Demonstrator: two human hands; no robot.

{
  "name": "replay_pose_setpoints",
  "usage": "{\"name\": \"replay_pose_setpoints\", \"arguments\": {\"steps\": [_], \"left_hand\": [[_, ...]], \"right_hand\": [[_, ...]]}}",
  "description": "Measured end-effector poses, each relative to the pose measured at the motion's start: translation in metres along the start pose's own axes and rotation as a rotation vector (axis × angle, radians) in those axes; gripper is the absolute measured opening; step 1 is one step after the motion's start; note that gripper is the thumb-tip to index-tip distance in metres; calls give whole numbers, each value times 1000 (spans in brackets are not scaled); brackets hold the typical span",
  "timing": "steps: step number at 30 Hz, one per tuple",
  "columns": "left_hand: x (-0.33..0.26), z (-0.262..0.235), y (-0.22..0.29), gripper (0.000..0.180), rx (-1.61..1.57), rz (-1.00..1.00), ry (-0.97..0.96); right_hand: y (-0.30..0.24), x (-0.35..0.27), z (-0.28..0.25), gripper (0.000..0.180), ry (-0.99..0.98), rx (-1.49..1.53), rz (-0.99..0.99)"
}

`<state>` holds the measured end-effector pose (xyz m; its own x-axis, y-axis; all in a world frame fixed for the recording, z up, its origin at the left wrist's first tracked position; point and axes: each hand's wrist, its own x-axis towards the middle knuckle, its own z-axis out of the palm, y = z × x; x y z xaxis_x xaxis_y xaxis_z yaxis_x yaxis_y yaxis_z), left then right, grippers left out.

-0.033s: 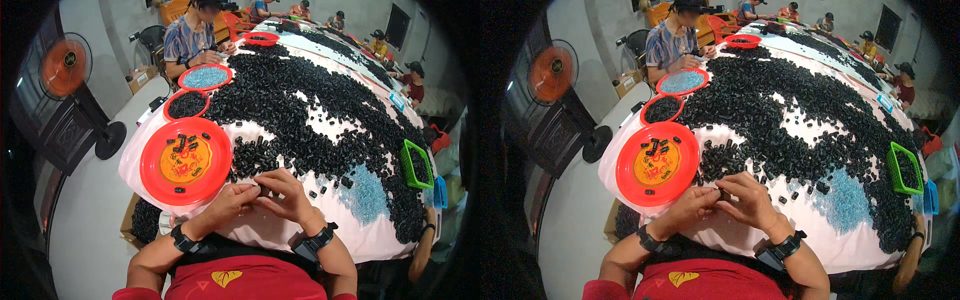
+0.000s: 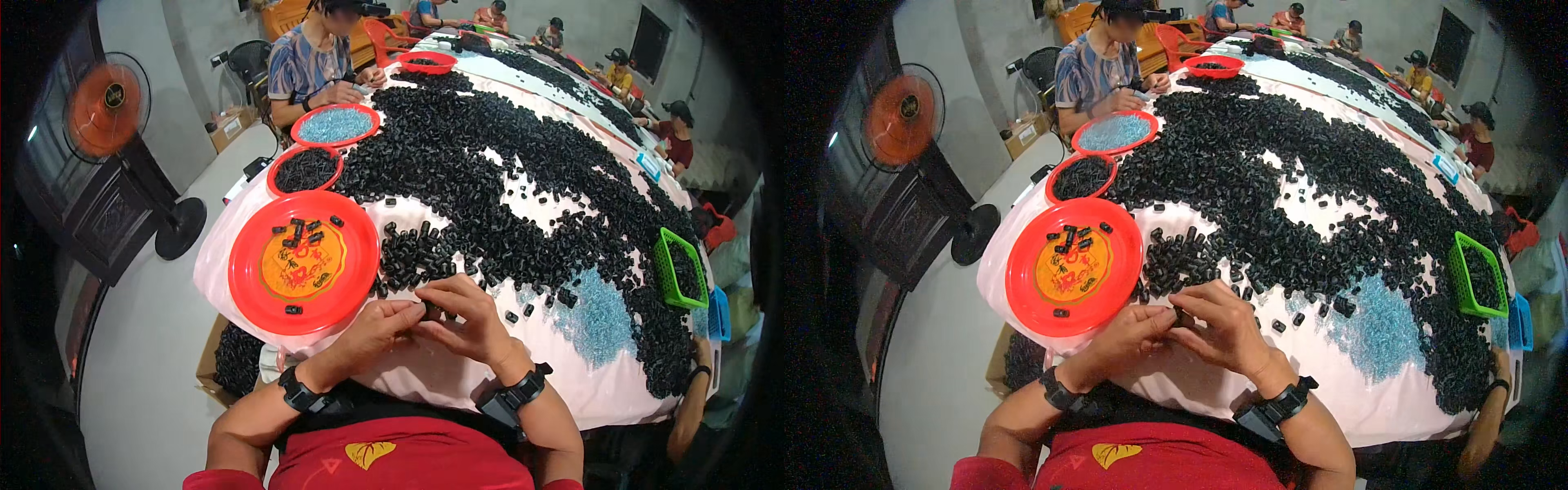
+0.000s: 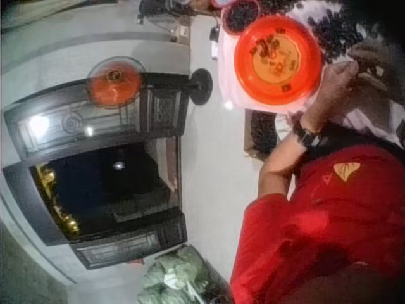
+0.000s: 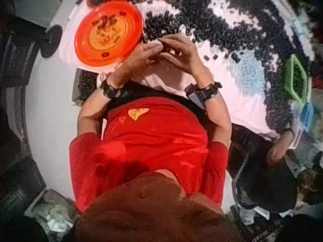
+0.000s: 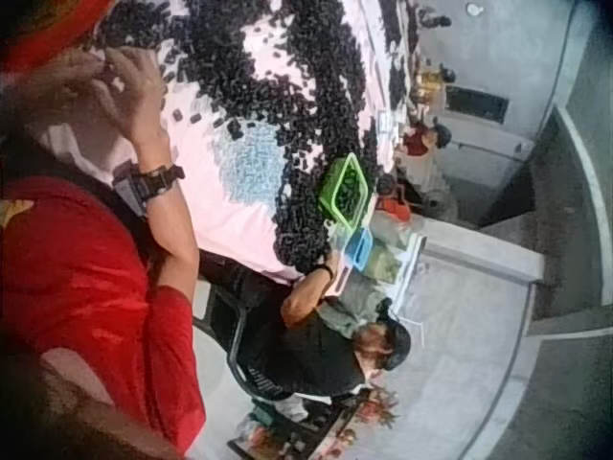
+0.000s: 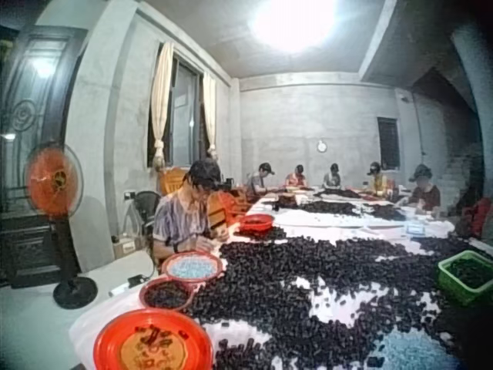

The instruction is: The person sorts black plastic components by hand, picking them up from a pile and placing them onto a red tray. They then pick up a small white piece and insert it into one of the black components before returning the assembled item to the tray.

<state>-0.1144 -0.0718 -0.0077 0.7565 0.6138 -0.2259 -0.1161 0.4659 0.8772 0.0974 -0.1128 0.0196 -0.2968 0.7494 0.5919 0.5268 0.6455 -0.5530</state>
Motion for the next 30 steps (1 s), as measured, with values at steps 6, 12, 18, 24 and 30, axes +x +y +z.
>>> {"name": "replay_pose_setpoints", "arguments": {"steps": [6, 12, 18, 24, 30], "left_hand": [[1, 0, 1, 40, -178, 35, 2], [0, 11, 9, 42, 32, -52, 102], [-4, 3, 4, 43, 65, 63, 103], [-18, -41, 48, 51, -332, 309, 593], [-21, -43, 51, 41, -426, 242, 498]], "right_hand": [[-1, -1, -2, 40, -1, -55, 18], [-1, -3, 0, 37, -2, -135, -19], [-8, 4, -14, 29, -24, -138, 1], [-2, 12, -61, 19, -249, -584, 665], [16, 4, -66, 17, 19, -307, 638]]}}
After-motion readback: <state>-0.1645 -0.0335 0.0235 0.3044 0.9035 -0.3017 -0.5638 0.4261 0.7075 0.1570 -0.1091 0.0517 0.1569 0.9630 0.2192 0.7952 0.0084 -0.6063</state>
